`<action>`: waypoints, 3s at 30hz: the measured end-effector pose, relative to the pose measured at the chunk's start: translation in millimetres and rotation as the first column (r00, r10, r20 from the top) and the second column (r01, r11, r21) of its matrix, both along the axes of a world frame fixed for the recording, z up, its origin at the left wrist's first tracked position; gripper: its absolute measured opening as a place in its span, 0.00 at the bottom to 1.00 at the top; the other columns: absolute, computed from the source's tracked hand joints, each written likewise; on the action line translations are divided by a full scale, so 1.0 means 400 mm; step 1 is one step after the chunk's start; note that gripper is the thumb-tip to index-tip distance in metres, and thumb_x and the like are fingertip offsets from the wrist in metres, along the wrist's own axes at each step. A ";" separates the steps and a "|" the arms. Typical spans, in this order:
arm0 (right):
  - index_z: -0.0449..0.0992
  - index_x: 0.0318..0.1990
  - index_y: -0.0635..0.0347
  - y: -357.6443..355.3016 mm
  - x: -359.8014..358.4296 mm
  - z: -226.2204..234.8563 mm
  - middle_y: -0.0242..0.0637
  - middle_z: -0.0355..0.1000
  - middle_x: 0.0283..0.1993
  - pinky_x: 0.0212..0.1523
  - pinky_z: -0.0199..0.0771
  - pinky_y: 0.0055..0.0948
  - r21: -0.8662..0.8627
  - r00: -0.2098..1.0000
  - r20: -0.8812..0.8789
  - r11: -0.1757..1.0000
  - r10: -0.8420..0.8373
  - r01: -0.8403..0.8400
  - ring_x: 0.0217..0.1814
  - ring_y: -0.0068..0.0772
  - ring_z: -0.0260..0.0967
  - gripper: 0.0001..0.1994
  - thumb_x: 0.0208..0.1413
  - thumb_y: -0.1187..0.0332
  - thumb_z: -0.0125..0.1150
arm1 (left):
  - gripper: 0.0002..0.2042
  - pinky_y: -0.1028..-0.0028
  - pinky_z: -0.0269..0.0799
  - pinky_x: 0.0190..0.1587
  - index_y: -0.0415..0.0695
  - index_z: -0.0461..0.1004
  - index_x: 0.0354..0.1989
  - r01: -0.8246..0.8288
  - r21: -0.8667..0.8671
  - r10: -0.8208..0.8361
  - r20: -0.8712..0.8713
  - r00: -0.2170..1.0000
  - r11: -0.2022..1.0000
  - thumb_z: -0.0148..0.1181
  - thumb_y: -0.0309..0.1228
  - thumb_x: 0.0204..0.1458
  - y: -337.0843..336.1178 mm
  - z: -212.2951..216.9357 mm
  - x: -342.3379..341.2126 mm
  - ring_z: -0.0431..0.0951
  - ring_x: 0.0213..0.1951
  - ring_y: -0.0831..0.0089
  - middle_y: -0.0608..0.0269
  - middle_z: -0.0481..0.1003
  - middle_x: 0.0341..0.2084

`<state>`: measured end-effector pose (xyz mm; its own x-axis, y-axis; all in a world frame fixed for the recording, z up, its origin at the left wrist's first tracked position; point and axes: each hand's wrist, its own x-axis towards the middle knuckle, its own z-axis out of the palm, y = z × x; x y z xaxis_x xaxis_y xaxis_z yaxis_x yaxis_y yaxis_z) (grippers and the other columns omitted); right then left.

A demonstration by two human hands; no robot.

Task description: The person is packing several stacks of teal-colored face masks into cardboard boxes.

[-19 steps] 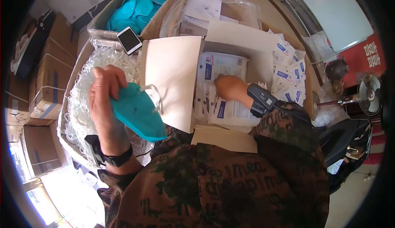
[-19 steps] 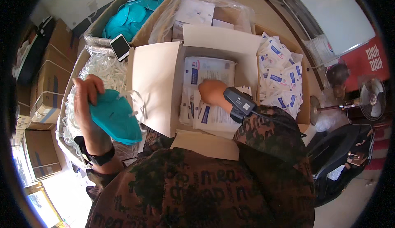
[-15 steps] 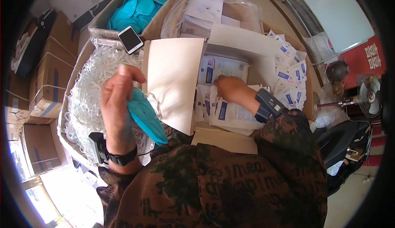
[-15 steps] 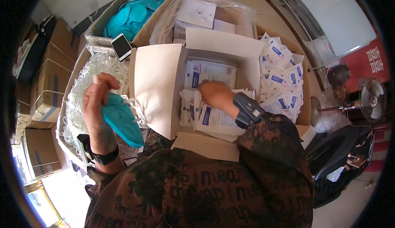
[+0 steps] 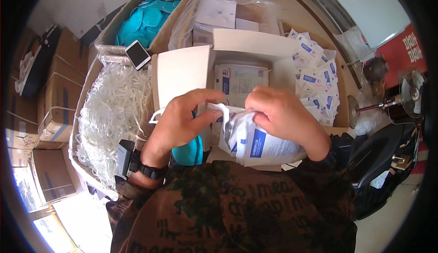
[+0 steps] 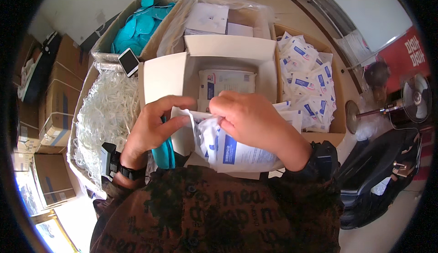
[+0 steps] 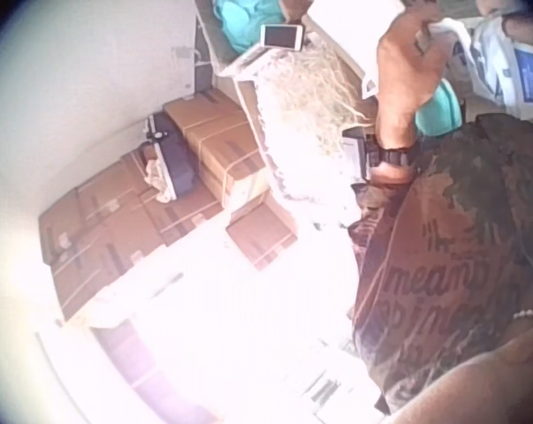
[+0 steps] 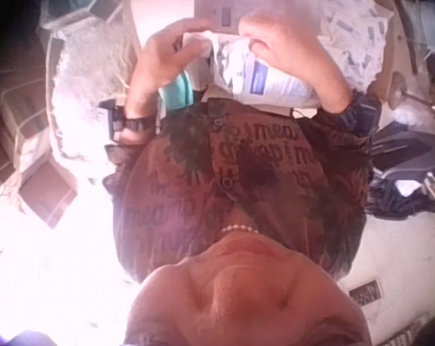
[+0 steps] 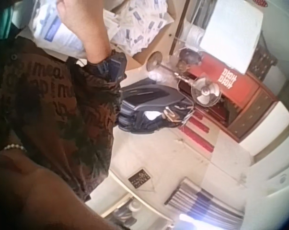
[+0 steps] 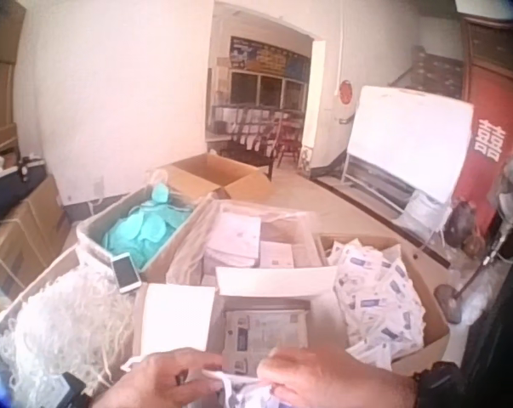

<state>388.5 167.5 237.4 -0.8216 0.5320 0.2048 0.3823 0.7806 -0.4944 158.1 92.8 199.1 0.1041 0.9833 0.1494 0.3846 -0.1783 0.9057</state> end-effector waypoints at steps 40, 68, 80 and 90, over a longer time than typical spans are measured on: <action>0.71 0.28 0.55 -0.081 0.095 0.044 0.33 0.61 0.26 0.25 0.66 0.33 0.111 0.931 -0.355 0.985 -0.081 0.129 0.27 0.36 0.67 0.08 0.43 0.77 0.64 | 0.08 0.76 0.69 0.31 0.36 0.76 0.35 0.108 -0.070 -0.103 0.072 0.992 0.992 0.61 0.17 0.45 -0.038 0.091 0.058 0.76 0.28 0.73 0.59 0.77 0.27; 0.66 0.54 0.60 0.374 0.938 -0.500 0.38 0.69 0.48 0.48 0.74 0.33 -0.921 -0.203 -0.218 0.132 -0.955 0.367 0.47 0.36 0.70 0.19 0.58 0.64 0.60 | 0.07 0.85 0.58 0.20 0.40 0.70 0.37 -0.325 -0.032 0.306 0.437 0.846 0.945 0.59 0.22 0.51 -0.002 0.057 -0.043 0.63 0.16 0.85 0.66 0.72 0.24; 0.77 0.44 0.60 0.140 0.208 0.026 0.32 0.75 0.39 0.41 0.73 0.27 -0.401 0.869 -0.341 0.891 -0.358 0.210 0.40 0.25 0.72 0.11 0.62 0.63 0.55 | 0.21 0.76 0.56 0.32 0.44 0.60 0.20 -0.302 0.137 0.120 0.709 0.695 0.943 0.49 0.43 0.63 -0.012 0.005 -0.063 0.62 0.28 0.77 0.62 0.63 0.21; 0.76 0.40 0.61 0.180 -0.160 -0.341 0.47 0.74 0.42 0.46 0.73 0.44 -0.010 0.699 0.714 0.999 0.030 -0.033 0.46 0.50 0.73 0.11 0.48 0.68 0.62 | 0.24 0.77 0.59 0.28 0.46 0.59 0.15 -0.421 -0.116 0.344 0.781 0.522 0.900 0.46 0.43 0.64 -0.032 0.007 -0.080 0.64 0.21 0.75 0.59 0.66 0.16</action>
